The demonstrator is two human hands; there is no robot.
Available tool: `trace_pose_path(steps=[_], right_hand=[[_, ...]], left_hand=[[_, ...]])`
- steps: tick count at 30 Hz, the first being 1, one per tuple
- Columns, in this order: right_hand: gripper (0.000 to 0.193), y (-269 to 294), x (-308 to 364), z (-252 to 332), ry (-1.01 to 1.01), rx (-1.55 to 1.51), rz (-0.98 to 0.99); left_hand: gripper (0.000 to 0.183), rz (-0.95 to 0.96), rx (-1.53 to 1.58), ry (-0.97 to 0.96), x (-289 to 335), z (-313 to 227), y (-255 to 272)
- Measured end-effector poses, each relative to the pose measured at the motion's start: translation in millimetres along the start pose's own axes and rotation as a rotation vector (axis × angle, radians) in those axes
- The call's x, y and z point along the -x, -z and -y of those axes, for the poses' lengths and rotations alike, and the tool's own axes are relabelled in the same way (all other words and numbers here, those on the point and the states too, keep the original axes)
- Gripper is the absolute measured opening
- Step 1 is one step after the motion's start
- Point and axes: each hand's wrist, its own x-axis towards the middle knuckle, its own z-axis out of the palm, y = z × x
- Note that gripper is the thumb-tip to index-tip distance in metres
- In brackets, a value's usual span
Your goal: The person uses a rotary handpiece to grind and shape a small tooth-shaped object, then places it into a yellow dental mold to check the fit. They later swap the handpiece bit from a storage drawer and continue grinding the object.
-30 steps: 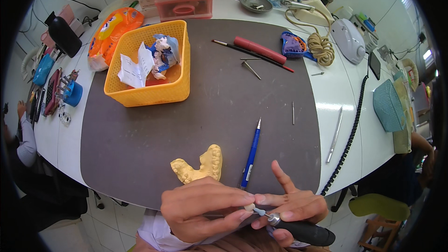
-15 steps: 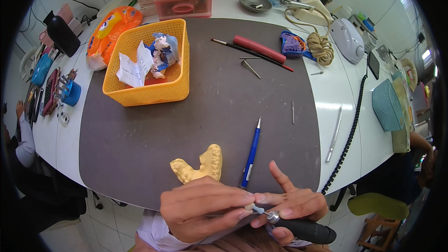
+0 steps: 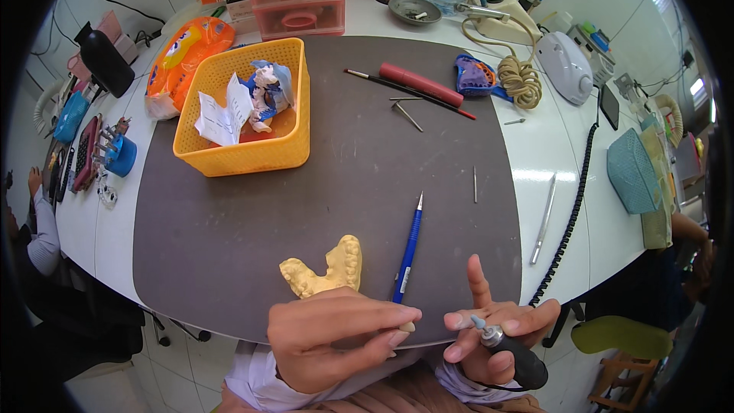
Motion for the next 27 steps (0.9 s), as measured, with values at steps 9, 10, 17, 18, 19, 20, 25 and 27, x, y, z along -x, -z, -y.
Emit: trace_pose_path(steps=[9, 10, 17, 18, 19, 20, 25, 27], right_hand=[[0.04, 3.3, -1.8, 3.6, -0.071, 0.026, 0.186], [0.04, 3.8, -1.4, 3.1, -0.066, 0.023, 0.179], [0.034, -3.3, 2.2, -1.2, 0.005, 0.132, 0.102], [0.034, -2.3, 2.7, -0.8, 0.006, 0.138, 0.1], [0.035, -1.5, 2.9, 0.1, 0.0, 0.143, 0.094], [0.035, -1.5, 3.1, 0.4, -0.01, 0.142, 0.093], [0.035, 0.6, 1.6, 0.4, -0.016, 0.188, 0.124], [0.036, 0.2, 0.6, 2.3, -0.031, 0.207, 0.139]], left_hand=[[0.022, 0.023, 0.122, 0.028, 3.1, 1.4, -5.4], [0.022, 0.022, 0.134, 0.038, 3.1, 1.3, -6.2], [0.018, -0.109, 0.306, 0.246, 7.2, -6.1, -13.9], [0.019, -0.064, 0.291, 0.235, 8.0, -3.1, -10.3], [0.021, -0.019, 0.276, 0.225, 8.2, -1.1, -8.4], [0.021, -0.012, 0.254, 0.217, 8.2, -1.2, -7.8], [0.022, 0.012, 0.135, 0.125, 6.1, 0.1, -7.3], [0.023, 0.032, 0.106, 0.114, 4.4, -1.2, -6.1]])
